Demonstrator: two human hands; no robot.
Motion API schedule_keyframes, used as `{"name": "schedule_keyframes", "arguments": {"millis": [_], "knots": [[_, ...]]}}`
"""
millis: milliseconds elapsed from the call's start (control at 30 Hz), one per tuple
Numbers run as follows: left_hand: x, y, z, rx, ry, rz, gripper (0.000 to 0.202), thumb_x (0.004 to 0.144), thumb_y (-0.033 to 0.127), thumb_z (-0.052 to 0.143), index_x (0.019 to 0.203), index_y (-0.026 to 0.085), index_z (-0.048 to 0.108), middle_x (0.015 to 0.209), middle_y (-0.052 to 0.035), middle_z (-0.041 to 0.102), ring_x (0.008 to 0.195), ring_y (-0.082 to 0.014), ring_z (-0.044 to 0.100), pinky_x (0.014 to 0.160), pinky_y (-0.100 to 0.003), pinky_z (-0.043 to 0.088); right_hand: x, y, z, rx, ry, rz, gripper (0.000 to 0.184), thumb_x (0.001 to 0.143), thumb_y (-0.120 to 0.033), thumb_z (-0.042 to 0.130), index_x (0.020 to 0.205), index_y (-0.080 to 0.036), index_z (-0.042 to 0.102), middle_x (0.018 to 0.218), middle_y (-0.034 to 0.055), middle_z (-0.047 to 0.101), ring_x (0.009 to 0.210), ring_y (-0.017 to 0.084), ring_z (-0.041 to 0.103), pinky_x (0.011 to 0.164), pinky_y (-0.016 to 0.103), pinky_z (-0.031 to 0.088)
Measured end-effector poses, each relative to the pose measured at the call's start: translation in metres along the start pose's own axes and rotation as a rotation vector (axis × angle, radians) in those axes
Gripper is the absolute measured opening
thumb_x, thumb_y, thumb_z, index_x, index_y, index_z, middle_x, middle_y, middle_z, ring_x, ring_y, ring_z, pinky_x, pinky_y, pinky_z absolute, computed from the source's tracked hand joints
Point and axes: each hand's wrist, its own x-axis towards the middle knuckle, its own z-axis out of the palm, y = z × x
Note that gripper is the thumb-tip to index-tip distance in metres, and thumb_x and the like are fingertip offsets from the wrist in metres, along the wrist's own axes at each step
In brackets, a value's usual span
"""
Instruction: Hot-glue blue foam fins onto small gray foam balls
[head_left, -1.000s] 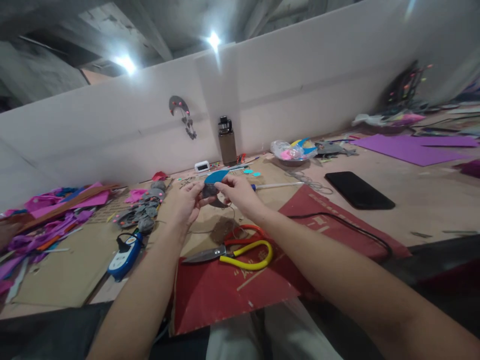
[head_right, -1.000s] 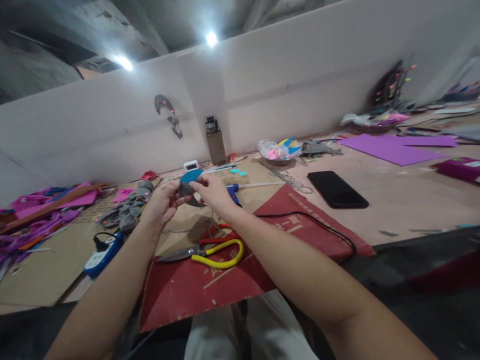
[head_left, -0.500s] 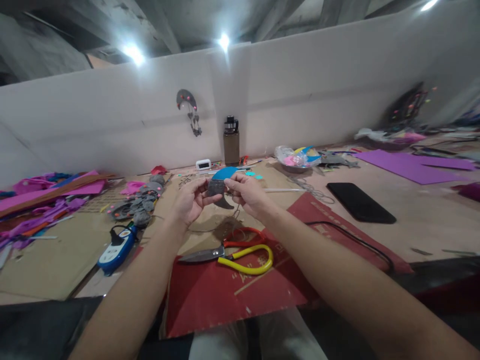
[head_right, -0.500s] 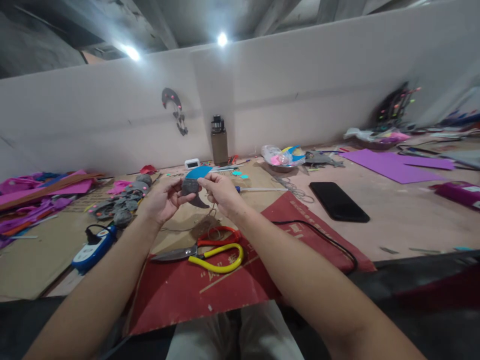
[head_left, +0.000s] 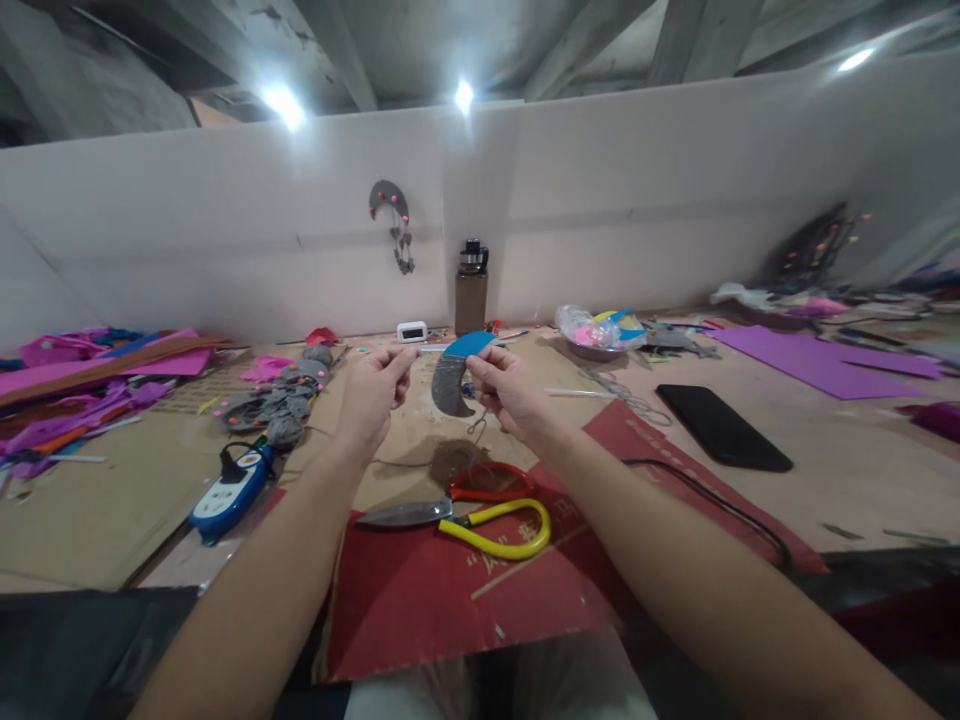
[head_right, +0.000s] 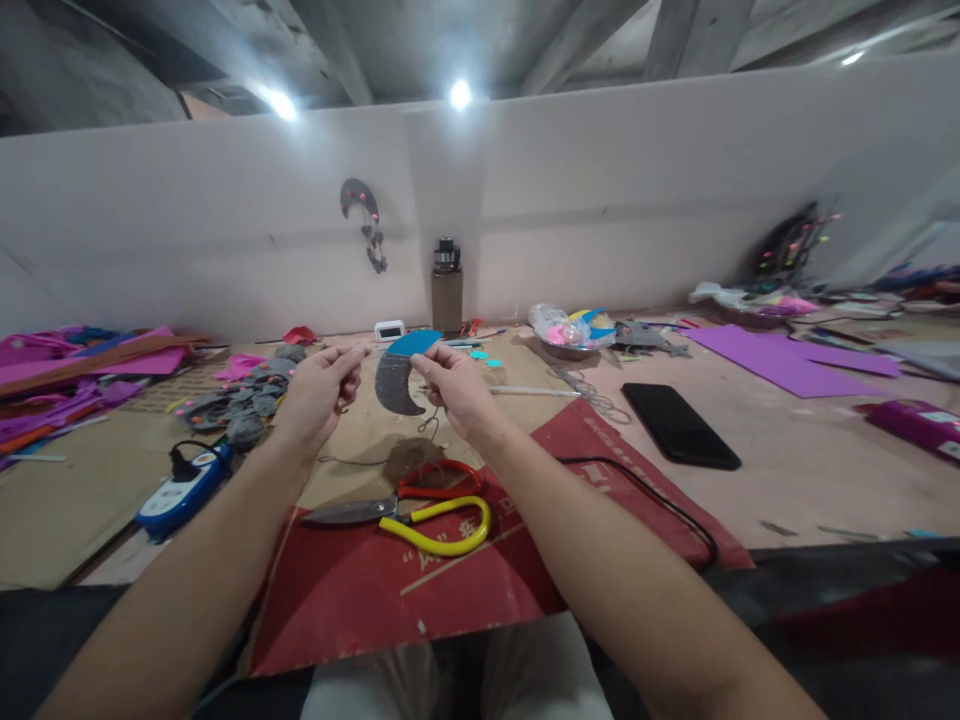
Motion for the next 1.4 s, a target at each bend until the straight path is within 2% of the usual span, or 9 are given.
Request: {"name": "schedule_keyframes", "arguments": {"millis": [67,200,400,500,667,733,900,1200,1400], "knots": [[-0.002,0.0,0.002,0.02,0.004,0.013,0.028,0.069,0.041,0.072,0.072,0.015,0.063,0.05,0.0052,0.043,0.04,-0.0029,0.034,0.035,-0.014,0.019,-0.001,0.001,0.001,-0.065,0.036,-0.029,0.037,0.065,-0.041,0.074,0.064,-0.02,0.043,0.051,-0.0095,0.032,0.043,0.004,0.022,0.039,0.019,0.016],[-0.006,-0.002,0.009,0.073,-0.021,0.06,0.035,0.073,0.05,0.066,0.07,0.015,0.068,0.065,-0.0034,0.061,0.052,-0.0077,0.048,0.036,-0.016,0.024,0.0,0.005,0.002,-0.161,0.073,-0.058,0.036,0.067,-0.044,0.07,0.064,-0.021,0.042,0.051,-0.0092,0.033,0.04,0.004,0.023,0.039,0.022,0.016],[-0.013,-0.001,0.015,0.109,-0.151,-0.072,0.027,0.066,0.039,0.075,0.08,0.016,0.07,0.061,0.0023,0.058,0.037,-0.0013,0.028,0.035,-0.018,0.018,-0.001,0.008,0.0,-0.354,0.075,-0.146,0.032,0.073,-0.045,0.065,0.064,-0.021,0.045,0.053,-0.0066,0.037,0.045,0.007,0.03,0.044,0.024,0.022],[-0.015,0.0,0.018,0.017,-0.166,-0.143,0.024,0.065,0.034,0.076,0.078,0.015,0.069,0.063,0.002,0.059,0.039,-0.0008,0.032,0.034,-0.016,0.016,-0.003,0.006,0.001,-0.459,0.098,-0.203,0.03,0.076,-0.043,0.062,0.063,-0.021,0.046,0.055,-0.0049,0.04,0.051,0.009,0.033,0.049,0.025,0.026],[-0.015,-0.003,0.021,-0.163,-0.238,-0.212,0.022,0.067,0.028,0.075,0.081,0.013,0.068,0.077,-0.0042,0.067,0.06,-0.0103,0.06,0.047,-0.019,0.049,-0.008,0.001,0.005,-0.521,0.132,-0.267,0.027,0.078,-0.038,0.06,0.061,-0.02,0.047,0.058,-0.0038,0.046,0.056,0.01,0.037,0.056,0.026,0.03],[-0.013,-0.007,0.022,-0.229,-0.216,-0.223,0.019,0.068,0.024,0.075,0.08,0.012,0.067,0.078,-0.0049,0.067,0.065,-0.0122,0.063,0.055,-0.022,0.055,-0.01,0.0,0.008,-0.553,0.143,-0.273,0.026,0.077,-0.036,0.06,0.061,-0.02,0.048,0.057,-0.0038,0.046,0.055,0.011,0.037,0.056,0.026,0.03],[-0.011,-0.012,0.023,-0.275,-0.115,-0.23,0.013,0.069,0.021,0.072,0.078,0.014,0.066,0.072,-0.0025,0.066,0.062,-0.0119,0.063,0.051,-0.022,0.055,-0.012,0.0,0.014,-0.591,0.16,-0.279,0.024,0.078,-0.035,0.059,0.061,-0.02,0.049,0.056,-0.0039,0.043,0.056,0.011,0.037,0.055,0.026,0.03],[-0.011,-0.017,0.026,-0.32,-0.106,-0.178,0.019,0.062,0.019,0.079,0.072,0.011,0.064,0.075,-0.0026,0.068,0.068,-0.011,0.064,0.069,-0.025,0.057,-0.009,0.005,0.013,-0.609,0.163,-0.299,0.026,0.079,-0.035,0.058,0.061,-0.02,0.047,0.056,-0.0043,0.042,0.056,0.01,0.037,0.055,0.026,0.029],[-0.007,-0.021,0.023,-0.321,-0.068,-0.18,0.017,0.067,0.019,0.076,0.077,0.011,0.066,0.075,-0.0029,0.067,0.069,-0.0113,0.065,0.069,-0.026,0.057,-0.003,0.011,0.011,-0.56,0.056,-0.274,0.019,0.081,-0.032,0.053,0.067,-0.02,0.049,0.061,-0.004,0.044,0.059,0.01,0.041,0.059,0.025,0.034]]}}
